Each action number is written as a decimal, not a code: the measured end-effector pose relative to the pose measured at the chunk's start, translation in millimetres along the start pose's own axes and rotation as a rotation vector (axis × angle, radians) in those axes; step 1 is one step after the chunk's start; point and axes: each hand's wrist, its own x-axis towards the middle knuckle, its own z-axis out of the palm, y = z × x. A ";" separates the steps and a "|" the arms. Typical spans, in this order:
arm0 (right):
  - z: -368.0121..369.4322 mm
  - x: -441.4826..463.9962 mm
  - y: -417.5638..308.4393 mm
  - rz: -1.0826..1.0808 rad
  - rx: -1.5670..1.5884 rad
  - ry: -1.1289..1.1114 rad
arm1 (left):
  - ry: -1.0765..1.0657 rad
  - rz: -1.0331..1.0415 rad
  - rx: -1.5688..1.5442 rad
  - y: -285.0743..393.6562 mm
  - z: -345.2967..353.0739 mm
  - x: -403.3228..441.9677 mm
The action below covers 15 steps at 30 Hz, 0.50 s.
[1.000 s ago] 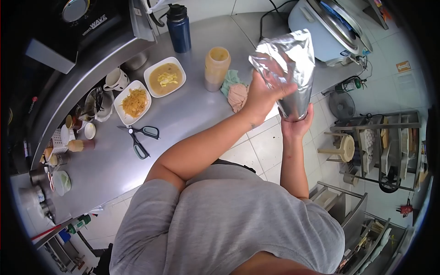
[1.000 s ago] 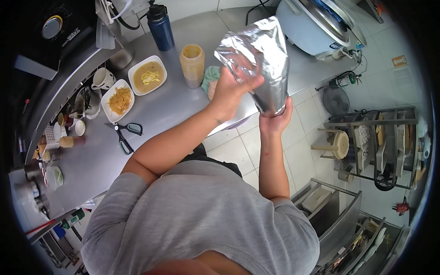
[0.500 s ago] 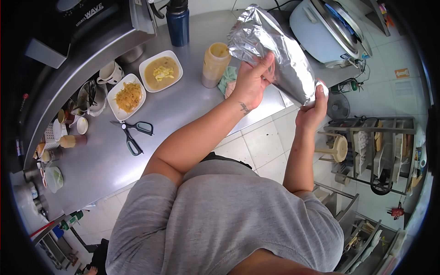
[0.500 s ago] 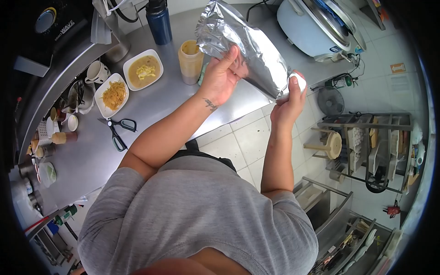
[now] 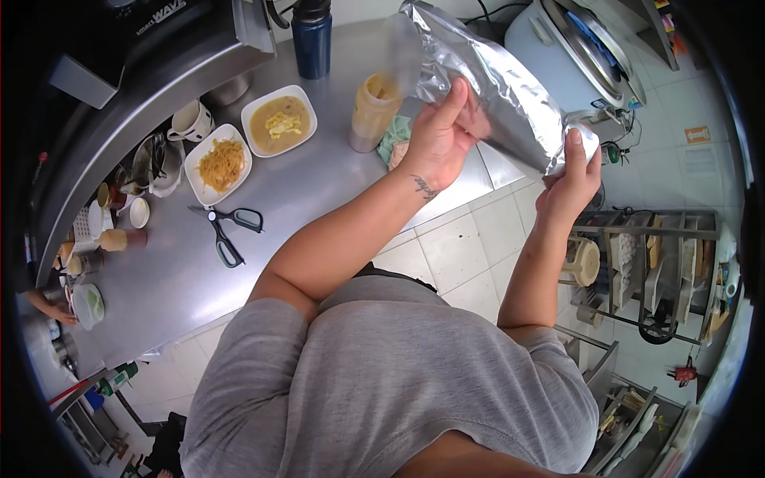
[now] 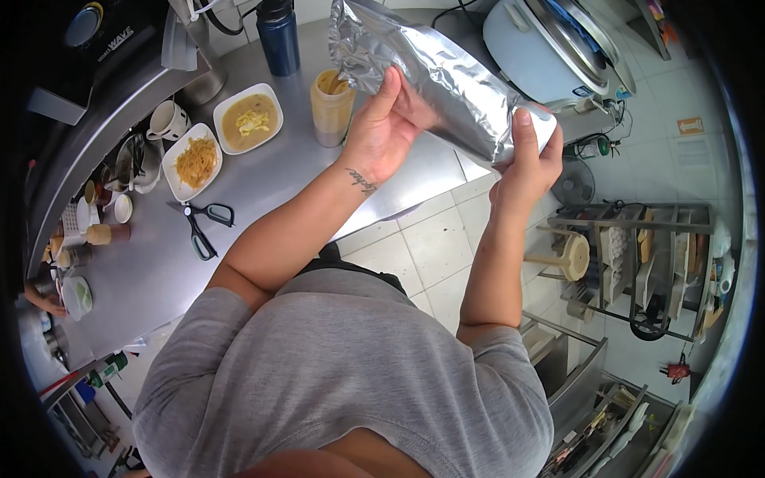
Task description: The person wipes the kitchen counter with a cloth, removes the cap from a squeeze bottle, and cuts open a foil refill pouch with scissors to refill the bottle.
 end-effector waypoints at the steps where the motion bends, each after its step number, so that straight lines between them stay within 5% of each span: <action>1: 1.5 2.2 0.4 -0.049 0.011 0.002 | -0.014 -0.003 -0.012 0.5 -0.1 -0.2; 15: 30.0 5.2 -35.8 -0.181 -0.058 -0.013 | -0.013 -0.053 -0.088 9.4 3.4 0.7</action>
